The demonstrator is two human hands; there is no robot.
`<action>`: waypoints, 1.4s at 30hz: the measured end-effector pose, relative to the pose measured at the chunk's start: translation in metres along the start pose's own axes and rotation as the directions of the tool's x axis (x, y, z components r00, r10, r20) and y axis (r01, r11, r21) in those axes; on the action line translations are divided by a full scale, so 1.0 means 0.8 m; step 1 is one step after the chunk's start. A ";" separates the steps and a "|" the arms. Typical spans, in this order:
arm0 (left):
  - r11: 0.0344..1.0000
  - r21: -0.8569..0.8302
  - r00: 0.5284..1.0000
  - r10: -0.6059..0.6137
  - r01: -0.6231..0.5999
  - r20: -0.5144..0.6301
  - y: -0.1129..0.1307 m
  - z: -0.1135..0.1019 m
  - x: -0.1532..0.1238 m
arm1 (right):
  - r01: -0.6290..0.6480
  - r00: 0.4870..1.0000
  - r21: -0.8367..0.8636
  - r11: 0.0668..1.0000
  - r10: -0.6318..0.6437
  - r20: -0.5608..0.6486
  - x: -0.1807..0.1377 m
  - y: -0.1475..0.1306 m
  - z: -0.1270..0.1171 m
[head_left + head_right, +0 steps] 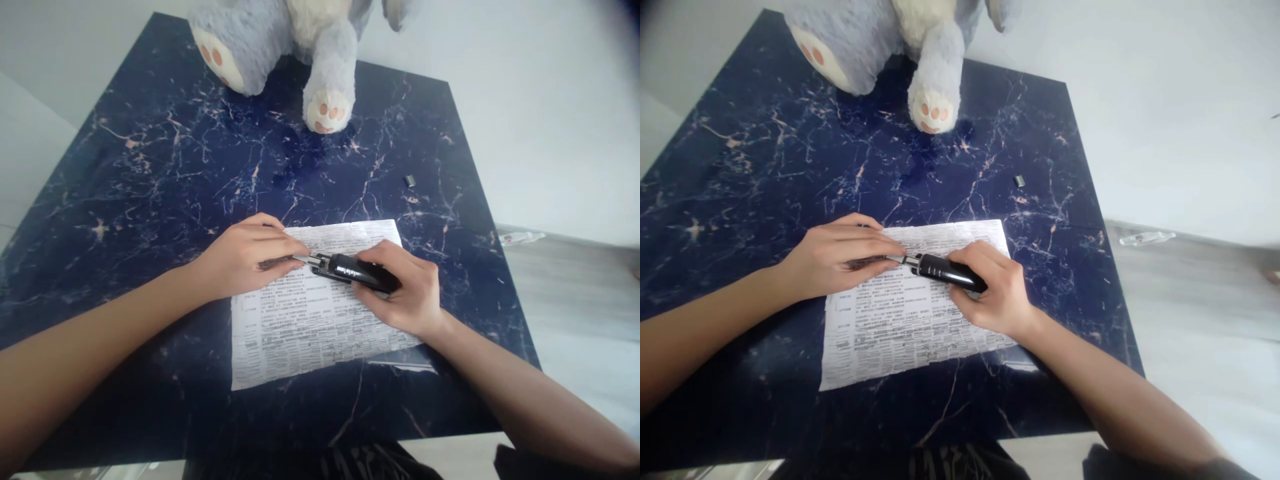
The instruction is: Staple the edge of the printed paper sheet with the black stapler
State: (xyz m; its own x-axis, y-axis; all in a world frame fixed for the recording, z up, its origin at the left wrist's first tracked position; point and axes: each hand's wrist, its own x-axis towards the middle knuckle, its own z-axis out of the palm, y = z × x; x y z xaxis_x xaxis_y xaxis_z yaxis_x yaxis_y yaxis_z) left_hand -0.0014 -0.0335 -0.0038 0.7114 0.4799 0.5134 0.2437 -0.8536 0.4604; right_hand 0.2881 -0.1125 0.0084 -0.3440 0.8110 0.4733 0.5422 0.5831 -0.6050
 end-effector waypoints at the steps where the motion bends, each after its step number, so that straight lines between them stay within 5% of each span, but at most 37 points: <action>1: 1.000 0.007 1.000 0.020 -0.020 -0.013 0.000 0.000 0.000 | 0.003 1.000 -0.001 1.000 -0.003 -0.003 0.000 0.000 0.000; 16: 0.999 -0.022 0.999 0.034 -0.033 0.003 -0.001 0.001 0.001 | -0.013 1.000 -0.042 0.999 0.013 -0.005 -0.002 0.001 -0.001; 31: 0.996 -0.044 0.992 -0.073 0.078 0.107 -0.001 -0.001 -0.001 | -0.027 1.000 -0.080 0.996 0.028 0.005 -0.003 0.000 -0.002; 42: 0.998 -0.055 0.999 -0.003 0.006 0.042 -0.002 -0.001 0.000 | -0.095 0.995 -0.110 0.989 0.092 -0.034 0.000 0.001 -0.005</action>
State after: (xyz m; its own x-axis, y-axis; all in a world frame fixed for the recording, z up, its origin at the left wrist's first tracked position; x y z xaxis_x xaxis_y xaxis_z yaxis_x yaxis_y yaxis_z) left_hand -0.0024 -0.0323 -0.0040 0.7376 0.4738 0.4811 0.2113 -0.8387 0.5020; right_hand 0.2917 -0.1127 0.0106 -0.2662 0.8589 0.4376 0.6534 0.4945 -0.5732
